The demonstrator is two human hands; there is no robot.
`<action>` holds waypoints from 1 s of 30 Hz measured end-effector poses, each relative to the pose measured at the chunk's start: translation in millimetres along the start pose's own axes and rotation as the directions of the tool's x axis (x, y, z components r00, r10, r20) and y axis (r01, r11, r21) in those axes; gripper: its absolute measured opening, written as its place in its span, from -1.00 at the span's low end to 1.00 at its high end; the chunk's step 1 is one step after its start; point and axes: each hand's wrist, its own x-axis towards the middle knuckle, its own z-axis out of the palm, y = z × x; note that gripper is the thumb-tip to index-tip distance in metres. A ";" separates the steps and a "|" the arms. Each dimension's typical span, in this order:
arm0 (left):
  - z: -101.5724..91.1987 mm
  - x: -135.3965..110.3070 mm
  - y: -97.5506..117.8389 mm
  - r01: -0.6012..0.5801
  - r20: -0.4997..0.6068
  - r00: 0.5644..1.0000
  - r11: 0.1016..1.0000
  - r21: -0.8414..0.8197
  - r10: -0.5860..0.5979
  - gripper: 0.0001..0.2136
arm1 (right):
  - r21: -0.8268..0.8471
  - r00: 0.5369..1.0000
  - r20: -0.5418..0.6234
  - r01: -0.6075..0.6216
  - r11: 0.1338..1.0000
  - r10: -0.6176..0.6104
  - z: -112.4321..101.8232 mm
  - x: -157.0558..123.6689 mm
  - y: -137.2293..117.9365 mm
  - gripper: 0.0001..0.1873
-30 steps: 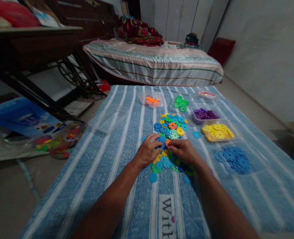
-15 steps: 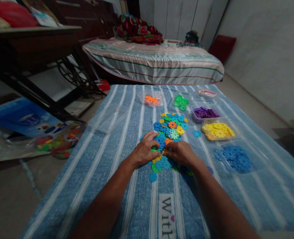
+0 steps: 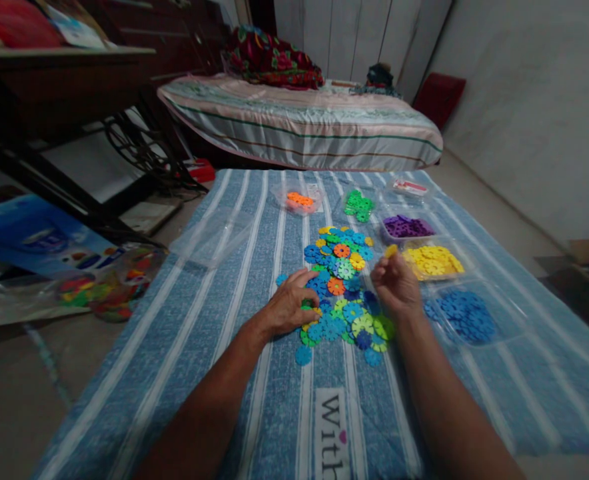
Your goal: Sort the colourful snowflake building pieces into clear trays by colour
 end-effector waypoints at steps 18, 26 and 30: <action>-7.8 -2.1 9.5 0.090 -0.149 0.973 0.887 -0.453 -0.175 -0.85 | -0.744 0.903 0.392 0.198 0.638 0.177 20.4 -24.6 35.3 -0.76; -8.6 -0.7 16.6 0.045 -0.197 0.969 0.895 -0.443 -0.146 -0.85 | -0.782 0.842 0.492 0.313 0.540 0.223 25.2 -28.4 36.5 -0.76; -16.2 -2.9 12.3 0.038 -0.216 0.968 0.928 -0.372 -0.126 -0.88 | -0.675 0.941 0.314 0.130 0.726 0.123 19.5 -20.1 25.4 -0.77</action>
